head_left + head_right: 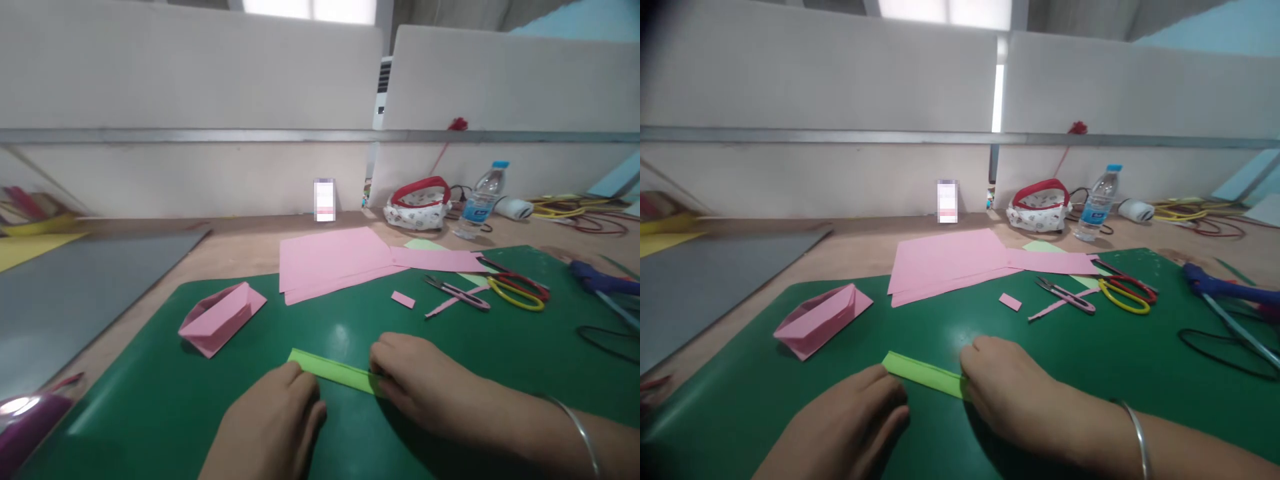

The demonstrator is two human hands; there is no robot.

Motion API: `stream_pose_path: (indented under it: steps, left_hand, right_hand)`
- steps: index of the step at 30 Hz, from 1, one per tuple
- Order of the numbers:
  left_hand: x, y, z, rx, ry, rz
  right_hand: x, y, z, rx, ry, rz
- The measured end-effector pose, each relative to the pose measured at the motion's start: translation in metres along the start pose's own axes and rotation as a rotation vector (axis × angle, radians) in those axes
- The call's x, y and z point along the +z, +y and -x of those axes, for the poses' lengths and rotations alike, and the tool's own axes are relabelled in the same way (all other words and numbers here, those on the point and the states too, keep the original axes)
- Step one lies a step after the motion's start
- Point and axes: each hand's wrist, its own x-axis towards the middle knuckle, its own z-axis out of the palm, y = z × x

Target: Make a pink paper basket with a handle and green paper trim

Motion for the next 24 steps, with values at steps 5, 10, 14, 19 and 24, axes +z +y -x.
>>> stream_pose_path:
  steps: [5, 10, 14, 19, 24]
  left_hand:
    - [-0.011, 0.017, -0.024, -0.026, -0.08, -0.108]
    - [-0.011, 0.027, -0.04, 0.065, -0.043, -0.181]
    - [-0.009, 0.028, -0.048, 0.132, -0.037, -0.187]
    - [0.002, 0.014, -0.055, 0.326, 0.078, -0.099]
    - [0.014, 0.0, -0.052, 0.473, 0.226, -0.066]
  right_hand:
    - [-0.001, 0.004, 0.001, 0.065, 0.053, -0.084]
    - [-0.006, 0.011, -0.001, 0.042, 0.031, -0.164]
    - [-0.009, 0.014, -0.001, 0.065, 0.035, -0.144]
    - [-0.012, 0.017, -0.004, 0.073, 0.065, -0.332]
    - [-0.013, 0.018, -0.006, 0.07, 0.141, -0.422]
